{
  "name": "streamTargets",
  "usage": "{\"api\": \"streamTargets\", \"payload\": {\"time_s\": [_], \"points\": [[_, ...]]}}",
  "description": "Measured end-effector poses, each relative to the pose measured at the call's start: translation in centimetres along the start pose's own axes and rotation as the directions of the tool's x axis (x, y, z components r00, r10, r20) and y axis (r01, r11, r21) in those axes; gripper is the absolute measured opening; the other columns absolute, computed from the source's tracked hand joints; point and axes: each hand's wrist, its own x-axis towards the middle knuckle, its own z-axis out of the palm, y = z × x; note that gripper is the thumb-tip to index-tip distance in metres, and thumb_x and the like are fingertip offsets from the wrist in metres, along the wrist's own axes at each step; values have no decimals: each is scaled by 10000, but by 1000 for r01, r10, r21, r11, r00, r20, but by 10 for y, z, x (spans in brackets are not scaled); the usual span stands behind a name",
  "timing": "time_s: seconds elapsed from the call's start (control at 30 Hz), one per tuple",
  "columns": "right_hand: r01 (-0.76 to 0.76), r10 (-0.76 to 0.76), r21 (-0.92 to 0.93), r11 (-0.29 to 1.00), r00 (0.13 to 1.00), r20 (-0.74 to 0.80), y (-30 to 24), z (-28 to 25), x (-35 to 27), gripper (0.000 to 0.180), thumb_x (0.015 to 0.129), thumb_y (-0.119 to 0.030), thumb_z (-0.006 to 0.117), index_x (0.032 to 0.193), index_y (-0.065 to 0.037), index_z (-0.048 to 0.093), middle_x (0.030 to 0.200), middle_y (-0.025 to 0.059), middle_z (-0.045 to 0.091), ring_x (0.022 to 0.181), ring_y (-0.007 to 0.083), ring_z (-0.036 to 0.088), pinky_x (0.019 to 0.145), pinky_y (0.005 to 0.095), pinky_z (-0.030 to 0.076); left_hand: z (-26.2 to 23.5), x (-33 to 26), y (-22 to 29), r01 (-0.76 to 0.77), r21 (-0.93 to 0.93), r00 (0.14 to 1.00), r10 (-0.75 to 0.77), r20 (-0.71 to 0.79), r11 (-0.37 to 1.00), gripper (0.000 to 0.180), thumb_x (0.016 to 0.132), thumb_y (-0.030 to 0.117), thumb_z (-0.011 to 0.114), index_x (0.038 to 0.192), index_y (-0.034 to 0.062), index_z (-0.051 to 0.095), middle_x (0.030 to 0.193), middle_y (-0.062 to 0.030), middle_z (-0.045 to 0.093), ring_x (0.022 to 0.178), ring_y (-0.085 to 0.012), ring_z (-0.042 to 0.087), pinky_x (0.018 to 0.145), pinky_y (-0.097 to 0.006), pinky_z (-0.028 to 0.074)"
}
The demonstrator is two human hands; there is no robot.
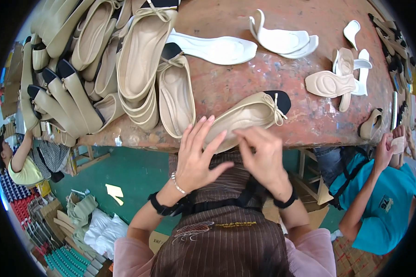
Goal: Assembling shoe components by inserting insoles and inspecting the footwear.
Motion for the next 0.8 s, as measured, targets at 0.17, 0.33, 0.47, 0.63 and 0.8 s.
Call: {"api": "streamTargets", "payload": {"time_s": [0.17,0.33,0.47,0.63,0.8], "points": [[329,-331,-225,917,943,30,34,16,35,271,746,13,679,1011,-18,729,1007,110,705,756,329,687,703,414,574,10,-3,-15,39,188,999,-34,-30,981,100,735,73,697,746,74,598,1440,-165,576,1306,-274,566,1172,-502,276],[257,-244,-149,955,965,99,26,41,34,376,719,27,671,1094,4,703,1030,127,696,742,317,719,649,399,588,-20,-12,-43,152,214,988,-156,-1,965,241,672,-3,741,871,98,651,1445,-152,572,1324,-300,552,1220,-545,182],[176,-164,-241,954,984,71,13,63,37,282,753,-4,660,1033,-10,693,959,143,612,709,299,712,596,384,576,-8,-15,-52,120,253,992,-122,-7,960,915,643,100,847,1449,73,417,1499,-142,519,1327,-308,552,1226,-566,94],[148,-131,-303,942,989,75,7,72,46,158,762,-49,666,919,-31,655,924,119,544,711,258,693,588,379,567,16,-16,-61,97,228,969,-40,-242,969,1159,734,322,884,1585,121,124,1501,-167,515,1310,-303,578,1228,-539,-13],[121,-100,-312,942,992,81,7,75,51,154,756,-40,665,906,-20,639,929,123,539,774,256,690,606,378,565,19,-18,-66,75,260,960,0,-279,963,1221,744,338,879,1608,139,39,1475,-161,544,1269,-303,609,1228,-536,-12]]}}
